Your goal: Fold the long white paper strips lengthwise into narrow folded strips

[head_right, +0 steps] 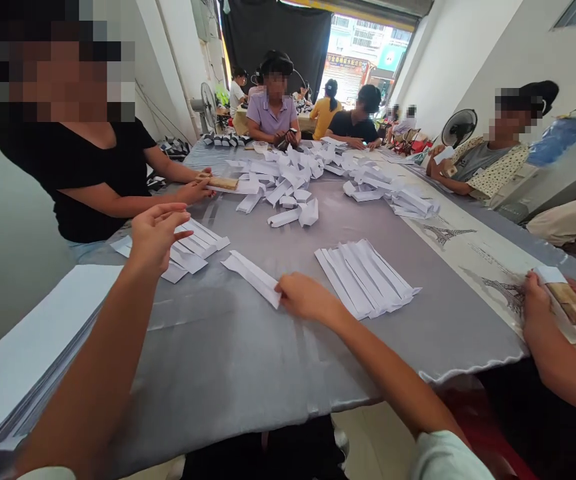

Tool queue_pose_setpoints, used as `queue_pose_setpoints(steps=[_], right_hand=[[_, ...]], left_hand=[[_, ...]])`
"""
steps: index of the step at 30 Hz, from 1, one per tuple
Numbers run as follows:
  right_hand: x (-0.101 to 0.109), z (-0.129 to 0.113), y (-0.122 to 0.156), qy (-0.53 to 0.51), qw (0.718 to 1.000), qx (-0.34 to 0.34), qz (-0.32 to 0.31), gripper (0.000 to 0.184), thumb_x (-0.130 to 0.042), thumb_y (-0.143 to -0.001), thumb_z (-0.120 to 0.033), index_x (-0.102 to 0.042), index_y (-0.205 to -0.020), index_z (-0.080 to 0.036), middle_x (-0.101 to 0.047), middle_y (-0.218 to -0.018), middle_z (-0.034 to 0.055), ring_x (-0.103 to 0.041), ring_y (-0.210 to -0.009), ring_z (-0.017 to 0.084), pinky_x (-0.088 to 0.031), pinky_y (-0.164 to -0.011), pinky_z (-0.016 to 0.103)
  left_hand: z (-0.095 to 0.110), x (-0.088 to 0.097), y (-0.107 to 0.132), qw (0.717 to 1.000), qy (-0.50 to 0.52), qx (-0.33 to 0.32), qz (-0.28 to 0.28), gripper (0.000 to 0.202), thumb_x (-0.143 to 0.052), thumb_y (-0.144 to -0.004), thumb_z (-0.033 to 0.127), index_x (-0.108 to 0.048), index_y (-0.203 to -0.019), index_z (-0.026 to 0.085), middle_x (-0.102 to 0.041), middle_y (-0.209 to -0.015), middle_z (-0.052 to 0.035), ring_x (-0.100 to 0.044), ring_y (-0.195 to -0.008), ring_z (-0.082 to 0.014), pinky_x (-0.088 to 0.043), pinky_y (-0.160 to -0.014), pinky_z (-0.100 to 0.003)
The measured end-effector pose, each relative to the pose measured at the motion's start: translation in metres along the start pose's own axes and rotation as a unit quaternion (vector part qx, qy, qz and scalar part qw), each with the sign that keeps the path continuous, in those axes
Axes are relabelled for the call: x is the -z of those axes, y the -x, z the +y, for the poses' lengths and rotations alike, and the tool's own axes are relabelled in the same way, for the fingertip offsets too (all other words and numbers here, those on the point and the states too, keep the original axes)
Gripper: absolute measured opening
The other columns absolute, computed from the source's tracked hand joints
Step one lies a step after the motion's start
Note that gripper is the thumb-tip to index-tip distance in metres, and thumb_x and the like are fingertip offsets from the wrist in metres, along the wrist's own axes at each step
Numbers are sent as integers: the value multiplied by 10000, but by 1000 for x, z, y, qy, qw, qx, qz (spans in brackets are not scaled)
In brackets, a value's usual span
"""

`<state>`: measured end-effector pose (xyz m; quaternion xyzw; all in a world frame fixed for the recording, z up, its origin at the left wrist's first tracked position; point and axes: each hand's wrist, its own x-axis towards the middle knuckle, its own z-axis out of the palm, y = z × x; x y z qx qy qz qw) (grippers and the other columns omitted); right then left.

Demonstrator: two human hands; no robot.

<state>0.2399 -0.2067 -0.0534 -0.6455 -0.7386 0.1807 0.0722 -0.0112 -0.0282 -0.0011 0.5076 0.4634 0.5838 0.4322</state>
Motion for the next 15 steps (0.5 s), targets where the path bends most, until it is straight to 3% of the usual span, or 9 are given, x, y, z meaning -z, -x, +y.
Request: queue_pose_setpoints(steps=[4, 7, 11, 15], right_hand=[[-40, 52, 48, -46, 997, -56, 13, 378, -641, -938, -245, -764, -1278, -133, -795, -1018, 118, -723, -965, 274, -510, -841, 347], [-56, 82, 90, -82, 989, -114, 39, 455, -605, -954, -368, -760, -1300, -116, -798, -948, 111, -724, -868, 275, -528, -805, 369], [-51, 97, 127, -139, 974, -178, 33, 532, -638, -906, -442, -770, -1281, -89, -797, -867, 111, -705, -767, 272, -527, -722, 368], [-30, 92, 137, -127, 965, -230, 8, 558, -632, -922, -449, -738, -1298, -51, -774, -809, 120, -704, -690, 257, -517, -679, 355]], left_hand=[[9, 5, 3, 999, 0, -48, -13, 216, -775, -689, 232, -714, -887, 174, -736, -1008, -64, -679, -938, -190, -563, -635, -223], [19, 11, 8, 997, 20, -74, -26, 193, -786, -707, 230, -731, -883, 173, -751, -990, -77, -703, -964, -212, -562, -641, -240], [33, 15, 19, 992, 33, -110, -41, 122, -792, -751, 221, -743, -859, 191, -772, -1024, -76, -720, -958, -216, -561, -634, -247], [43, 17, 27, 988, 44, -135, -53, 90, -779, -759, 193, -749, -841, 175, -774, -987, -78, -721, -889, -188, -545, -605, -225]])
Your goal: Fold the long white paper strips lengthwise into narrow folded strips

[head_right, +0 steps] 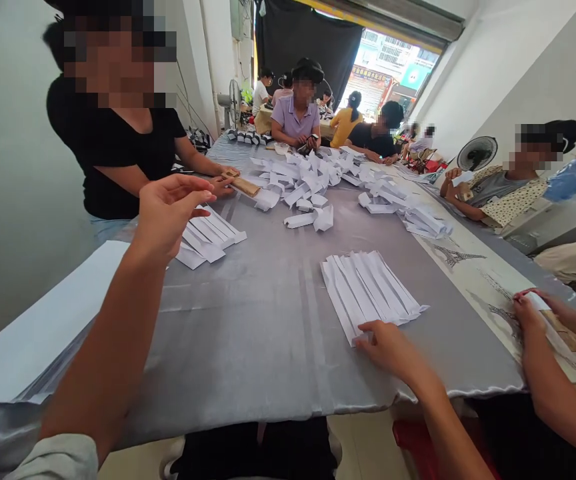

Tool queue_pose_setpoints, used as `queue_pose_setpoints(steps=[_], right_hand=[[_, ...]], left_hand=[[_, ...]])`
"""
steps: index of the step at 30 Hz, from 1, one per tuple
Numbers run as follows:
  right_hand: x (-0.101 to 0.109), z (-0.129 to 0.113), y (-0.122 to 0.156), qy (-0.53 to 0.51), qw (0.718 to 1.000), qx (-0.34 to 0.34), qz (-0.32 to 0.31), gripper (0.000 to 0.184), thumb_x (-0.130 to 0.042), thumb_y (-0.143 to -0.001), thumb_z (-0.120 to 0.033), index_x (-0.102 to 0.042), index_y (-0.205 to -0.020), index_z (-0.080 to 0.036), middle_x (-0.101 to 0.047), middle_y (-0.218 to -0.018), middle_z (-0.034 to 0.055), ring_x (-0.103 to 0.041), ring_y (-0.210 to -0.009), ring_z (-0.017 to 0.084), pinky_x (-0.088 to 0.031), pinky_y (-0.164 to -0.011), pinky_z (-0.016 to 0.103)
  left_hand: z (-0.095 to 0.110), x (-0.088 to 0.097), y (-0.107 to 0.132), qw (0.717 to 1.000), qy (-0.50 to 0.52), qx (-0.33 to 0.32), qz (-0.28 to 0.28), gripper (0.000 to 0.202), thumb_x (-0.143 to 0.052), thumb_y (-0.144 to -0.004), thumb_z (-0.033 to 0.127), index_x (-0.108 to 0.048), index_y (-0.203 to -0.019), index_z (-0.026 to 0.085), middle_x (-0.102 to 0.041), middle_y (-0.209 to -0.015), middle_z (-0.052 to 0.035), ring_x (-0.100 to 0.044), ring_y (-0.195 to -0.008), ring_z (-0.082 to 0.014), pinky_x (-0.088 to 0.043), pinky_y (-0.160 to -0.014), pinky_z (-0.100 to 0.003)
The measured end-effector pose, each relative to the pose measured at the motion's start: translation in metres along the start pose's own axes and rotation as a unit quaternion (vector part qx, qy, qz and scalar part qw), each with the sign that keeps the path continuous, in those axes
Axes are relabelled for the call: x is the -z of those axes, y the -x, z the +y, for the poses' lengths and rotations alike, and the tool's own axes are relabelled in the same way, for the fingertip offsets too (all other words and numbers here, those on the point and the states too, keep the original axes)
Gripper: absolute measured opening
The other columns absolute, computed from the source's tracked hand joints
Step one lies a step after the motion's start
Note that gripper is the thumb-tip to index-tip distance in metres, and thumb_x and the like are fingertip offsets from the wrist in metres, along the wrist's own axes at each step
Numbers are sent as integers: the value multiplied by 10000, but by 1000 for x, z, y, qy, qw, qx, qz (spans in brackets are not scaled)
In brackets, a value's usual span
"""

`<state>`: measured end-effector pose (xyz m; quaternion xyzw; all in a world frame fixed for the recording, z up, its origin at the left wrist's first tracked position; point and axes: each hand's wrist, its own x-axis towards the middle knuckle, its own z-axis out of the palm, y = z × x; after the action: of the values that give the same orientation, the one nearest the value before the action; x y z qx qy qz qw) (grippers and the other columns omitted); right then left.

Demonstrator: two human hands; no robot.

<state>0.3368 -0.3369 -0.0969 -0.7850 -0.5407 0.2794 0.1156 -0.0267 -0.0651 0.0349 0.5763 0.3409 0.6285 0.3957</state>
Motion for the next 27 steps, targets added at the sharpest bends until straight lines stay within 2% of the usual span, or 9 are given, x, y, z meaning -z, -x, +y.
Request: queue_pose_setpoints(steps=[4, 6, 9, 12, 14, 18, 20, 22, 27], right_hand=[[14, -41, 2, 88, 996, -16, 29, 504, -574, -993, -410, -707, -1353, -83, -731, -718, 83, -688, -629, 239, -478, -665, 346], [15, -76, 0, 109, 991, 62, 42, 484, -569, -1013, -437, -705, -1376, -146, -740, -766, 67, -705, -731, 250, -468, -701, 349], [2, -133, -12, 101, 977, 185, -20, 465, -589, -1022, -419, -686, -1408, -180, -743, -803, 46, -702, -792, 242, -477, -740, 348], [-27, -186, -30, 89, 948, 293, -91, 437, -623, -1017, -343, -675, -1411, -162, -766, -922, 69, -709, -896, 244, -513, -804, 346], [-56, -218, -43, 92, 920, 373, -81, 467, -589, -1024, -241, -608, -1482, -150, -761, -1053, 98, -701, -968, 248, -528, -907, 381], [-121, -283, -59, 122, 848, 512, -61, 578, -539, -1030, -210, -459, -1602, -184, -661, -1339, 161, -671, -1102, 280, -557, -979, 440], [-150, -317, -61, 128, 834, 535, -46, 677, -599, -1017, -280, -369, -1653, -259, -544, -1487, 169, -651, -1155, 297, -599, -920, 447], [-173, -347, -61, 141, 823, 549, -20, 644, -592, -1029, -277, -383, -1635, -329, -413, -1608, 158, -548, -1343, 333, -626, -880, 441], [-208, -383, -71, 123, 749, 647, 70, 477, -595, -1039, -185, -567, -1509, -263, -360, -1645, 173, -368, -1502, 343, -490, -1164, 511]], left_hand=[[9, 3, 3, 1000, -13, -13, 3, 105, -764, -759, 186, -738, -858, 162, -769, -957, -77, -724, -881, -190, -546, -608, -224], [14, 4, 5, 999, -25, -23, 0, 96, -743, -776, 183, -727, -869, 165, -769, -972, -74, -724, -864, -186, -552, -615, -231], [19, 0, 11, 998, -42, -51, -10, 83, -716, -788, 150, -711, -868, 169, -764, -965, -65, -720, -838, -173, -568, -644, -240], [25, -11, 26, 993, -59, -97, -32, 90, -699, -794, 122, -707, -870, 170, -760, -932, -52, -714, -824, -164, -564, -652, -233], [29, -21, 40, 988, -65, -116, -76, 109, -666, -820, 106, -713, -891, 173, -765, -949, -45, -710, -819, -151, -545, -644, -220], [41, -33, 70, 961, -45, -143, -232, 199, -589, -852, 45, -721, -914, 179, -768, -921, -15, -688, -762, -113, -537, -684, -224], [47, -34, 79, 941, -47, -158, -296, 226, -564, -872, 31, -720, -928, 186, -771, -937, -7, -686, -782, -112, -540, -740, -239], [53, -31, 85, 925, -59, -170, -336, 237, -540, -896, 31, -710, -935, 190, -770, -948, -10, -688, -812, -123, -538, -781, -256], [66, -20, 92, 900, -92, -179, -386, 235, -487, -954, 70, -681, -985, 198, -778, -1060, -32, -713, -960, -166, -533, -863, -297]])
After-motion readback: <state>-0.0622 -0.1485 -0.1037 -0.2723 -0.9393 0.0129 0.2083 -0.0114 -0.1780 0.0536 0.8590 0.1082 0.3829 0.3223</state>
